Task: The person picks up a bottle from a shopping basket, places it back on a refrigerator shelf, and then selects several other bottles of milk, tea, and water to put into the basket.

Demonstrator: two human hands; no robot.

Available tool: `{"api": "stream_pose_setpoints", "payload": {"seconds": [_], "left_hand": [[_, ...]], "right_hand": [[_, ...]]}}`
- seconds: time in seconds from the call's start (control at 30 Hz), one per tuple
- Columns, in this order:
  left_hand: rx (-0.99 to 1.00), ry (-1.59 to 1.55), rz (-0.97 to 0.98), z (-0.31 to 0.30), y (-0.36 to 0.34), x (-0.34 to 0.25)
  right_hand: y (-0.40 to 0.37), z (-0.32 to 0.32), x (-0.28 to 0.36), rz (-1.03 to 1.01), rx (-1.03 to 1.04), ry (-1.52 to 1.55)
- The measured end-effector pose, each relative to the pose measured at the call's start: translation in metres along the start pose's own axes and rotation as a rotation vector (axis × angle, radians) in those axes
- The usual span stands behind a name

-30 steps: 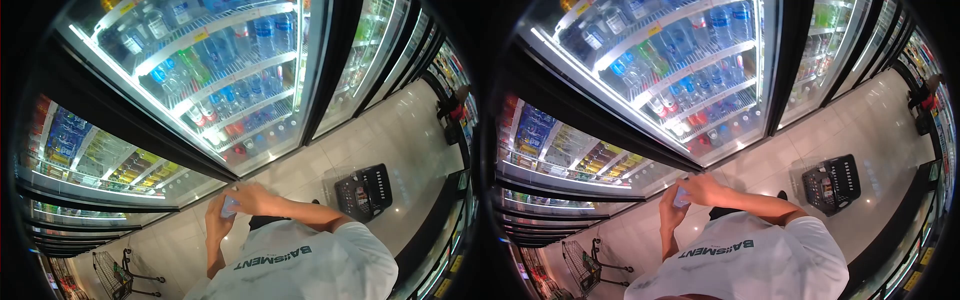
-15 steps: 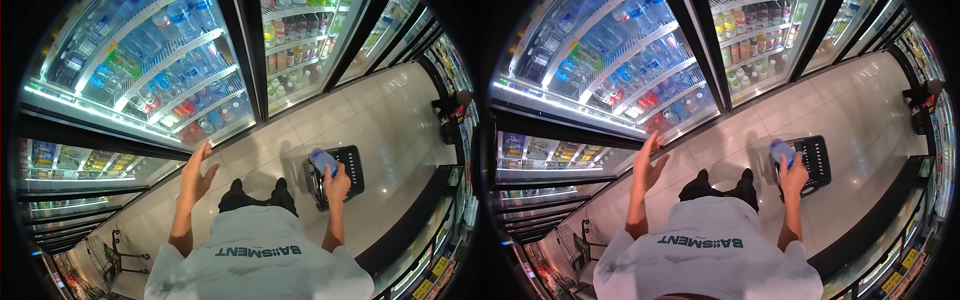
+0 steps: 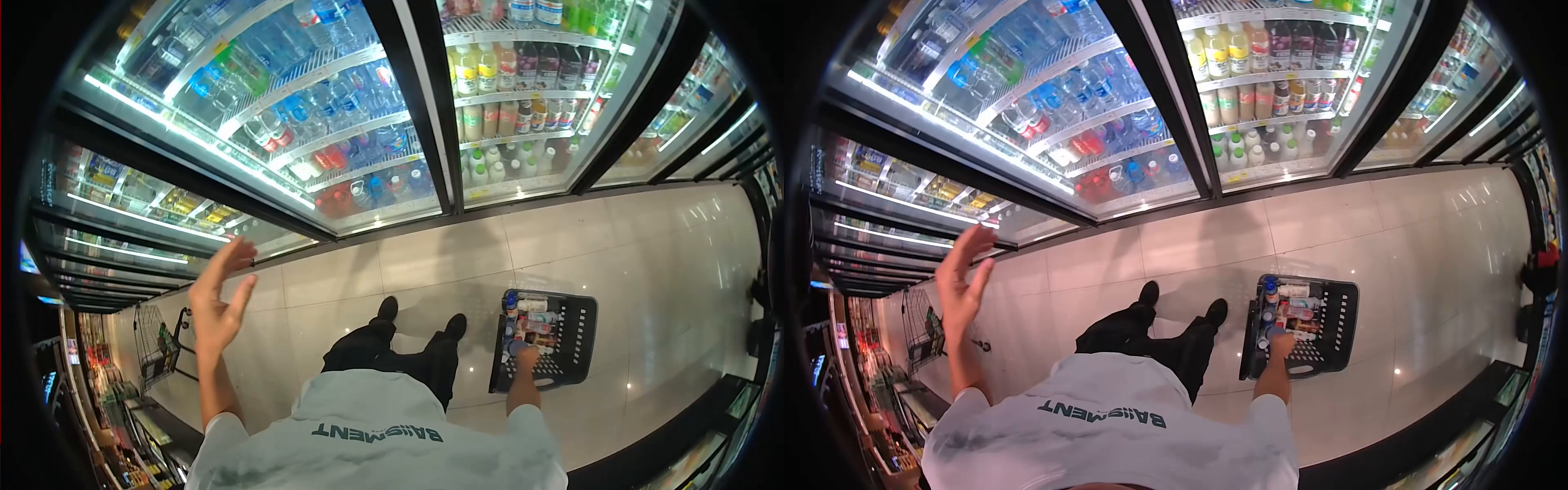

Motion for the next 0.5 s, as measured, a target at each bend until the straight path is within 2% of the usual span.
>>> {"api": "stream_pose_setpoints", "payload": {"seconds": [0.1,0.17,0.23,0.27,0.3,0.37,0.4,0.43,0.47,0.5], "left_hand": [[-0.115,0.074,0.174,-0.046,-0.006,-0.020],[-0.350,0.020,0.295,-0.073,-0.024,-0.031],[-0.436,0.043,0.862,-0.113,-0.020,-0.042],[-0.484,0.046,0.936,-0.134,-0.036,-0.034],[-0.535,0.049,1.014,-0.156,-0.066,-0.016],[-1.138,0.708,0.962,-0.209,-0.166,0.057],[-1.157,0.695,0.955,-0.205,-0.143,0.039],[-1.385,0.552,1.115,-0.197,-0.094,-0.012],[-1.608,0.390,1.268,-0.198,-0.070,-0.035],[-1.329,0.618,1.146,-0.206,-0.084,-0.025]], "right_hand": [[0.005,0.018,0.005,-0.041,0.065,0.072],[0.011,0.022,0.013,-0.092,0.005,0.042],[-0.020,-0.009,0.060,-0.269,-0.089,0.208],[-0.037,-0.028,0.083,-0.213,-0.020,0.211],[-0.039,-0.035,0.088,-0.224,-0.039,0.207],[-0.044,-0.045,0.101,-0.283,-0.056,0.279],[-0.037,-0.041,0.098,-0.351,-0.098,0.248],[-0.048,-0.045,0.103,-0.349,-0.117,0.249],[-0.056,-0.051,0.110,-0.331,-0.129,0.303],[-0.069,-0.063,0.121,-0.318,-0.143,0.354]]}}
Point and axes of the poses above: each hand's wrist, its own y-axis towards the middle knuckle, its own z-axis out of the palm, x = y × z, the point moved 1 cm from there along y, towards the middle knuckle, and after that the axes turned 15 degrees about y, right-handed, at the moved point
